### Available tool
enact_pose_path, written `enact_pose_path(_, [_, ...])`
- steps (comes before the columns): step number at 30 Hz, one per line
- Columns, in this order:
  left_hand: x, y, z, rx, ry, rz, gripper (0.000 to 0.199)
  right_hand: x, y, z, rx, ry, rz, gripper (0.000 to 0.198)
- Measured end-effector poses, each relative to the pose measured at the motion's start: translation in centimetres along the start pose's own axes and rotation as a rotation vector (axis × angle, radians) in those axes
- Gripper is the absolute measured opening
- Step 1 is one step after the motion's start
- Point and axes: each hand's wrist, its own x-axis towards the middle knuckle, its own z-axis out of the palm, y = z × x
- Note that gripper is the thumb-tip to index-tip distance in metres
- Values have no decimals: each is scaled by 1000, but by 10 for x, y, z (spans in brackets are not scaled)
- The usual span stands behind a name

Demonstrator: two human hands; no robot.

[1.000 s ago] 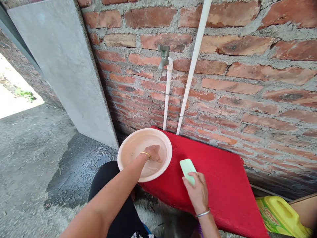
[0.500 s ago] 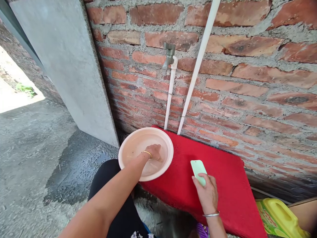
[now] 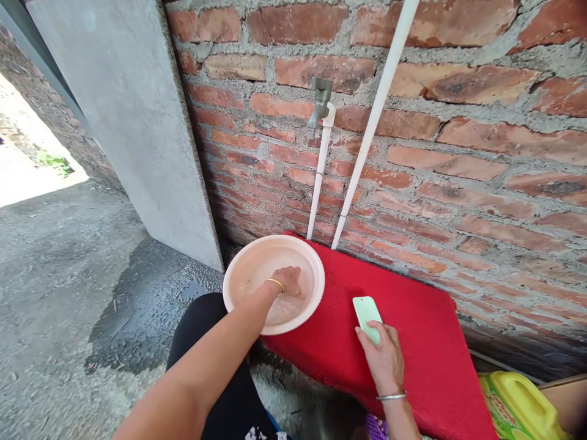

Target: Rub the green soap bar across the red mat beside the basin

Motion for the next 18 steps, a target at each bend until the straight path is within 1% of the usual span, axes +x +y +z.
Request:
enact_pose_path(2, [1,-1,1,-1,-7,-4,68,2,4,-6,-25,34,29,65])
enact_pose_path(5, [1,-1,1,-5,-6,-8,69,0,-1,-7,-22,51,31,64])
enact_pose_path(10, [2,-1,1,8,10,-2,65,-13,-26,13,59,-52,-84,48])
enact_pose_path(12, [2,-1,1,3,13,2,65,-16,-31,18,58,-66,-121,44])
enact_pose_path(15, [2,-1,0,-2,6,-5,65,-16,-28,18,46,-63,-124,42])
enact_pose_path(18, [1,-1,0,1,1,-9,65,-14,-19,10,39,-60,-79,43])
